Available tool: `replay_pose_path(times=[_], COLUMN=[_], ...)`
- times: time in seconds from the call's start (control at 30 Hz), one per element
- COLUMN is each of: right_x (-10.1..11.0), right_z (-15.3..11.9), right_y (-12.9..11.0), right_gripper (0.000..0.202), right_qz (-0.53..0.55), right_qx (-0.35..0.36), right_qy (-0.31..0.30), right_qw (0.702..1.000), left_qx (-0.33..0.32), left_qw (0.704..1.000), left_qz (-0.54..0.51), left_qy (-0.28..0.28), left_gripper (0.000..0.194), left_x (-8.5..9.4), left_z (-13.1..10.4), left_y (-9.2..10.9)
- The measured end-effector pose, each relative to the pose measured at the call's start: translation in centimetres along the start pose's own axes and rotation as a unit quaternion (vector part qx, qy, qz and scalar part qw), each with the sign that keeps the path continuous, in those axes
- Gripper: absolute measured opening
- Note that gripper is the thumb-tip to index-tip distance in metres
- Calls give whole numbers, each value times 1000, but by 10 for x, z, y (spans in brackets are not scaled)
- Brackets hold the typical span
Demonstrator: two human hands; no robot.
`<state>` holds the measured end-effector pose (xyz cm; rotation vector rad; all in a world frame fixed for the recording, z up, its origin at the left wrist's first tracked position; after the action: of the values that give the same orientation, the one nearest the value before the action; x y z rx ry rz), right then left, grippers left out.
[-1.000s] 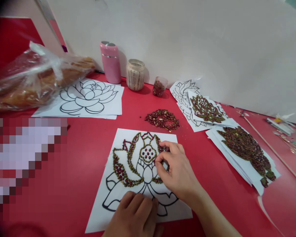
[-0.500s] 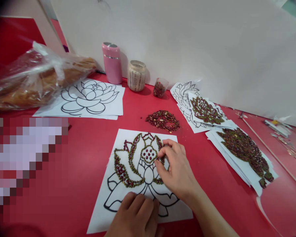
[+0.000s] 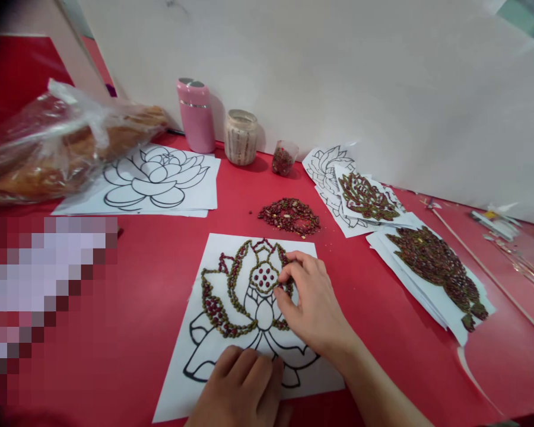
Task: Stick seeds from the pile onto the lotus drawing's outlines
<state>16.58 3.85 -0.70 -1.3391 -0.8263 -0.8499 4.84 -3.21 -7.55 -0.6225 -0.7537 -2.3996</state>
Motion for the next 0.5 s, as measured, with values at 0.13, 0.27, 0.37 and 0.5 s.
replay_pose_path(times=[0.13, 0.27, 0.37, 0.5], right_x=[6, 14, 20, 26], right_z=[2, 11, 23, 46], right_y=[8, 27, 41, 60], right_gripper=[9, 13, 16, 19], right_qz=[45, 129, 175, 170], right_qx=[-4, -28, -41, -50], right_qy=[62, 123, 126, 122], right_qw=[997, 984, 976, 977], left_qx=[-56, -137, -129, -136], left_qw=[997, 985, 991, 987], left_qz=[16, 13, 30, 55], left_qy=[-43, -99, -26, -67], left_gripper=[9, 11, 24, 21], left_x=[10, 15, 14, 13], left_z=[3, 7, 11, 11], left_y=[-8, -14, -13, -15])
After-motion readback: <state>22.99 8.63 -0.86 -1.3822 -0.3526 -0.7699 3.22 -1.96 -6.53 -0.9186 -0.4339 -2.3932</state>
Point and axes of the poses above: each hand's wrist, its own z-axis towards the middle knuckle, its own x-axis out of the back of the hand, y = z × x, the point moved 1 cm from there along z, towards the middle knuckle, and after that the axes turned 6 degrees about -x, right-handed, at the moved point
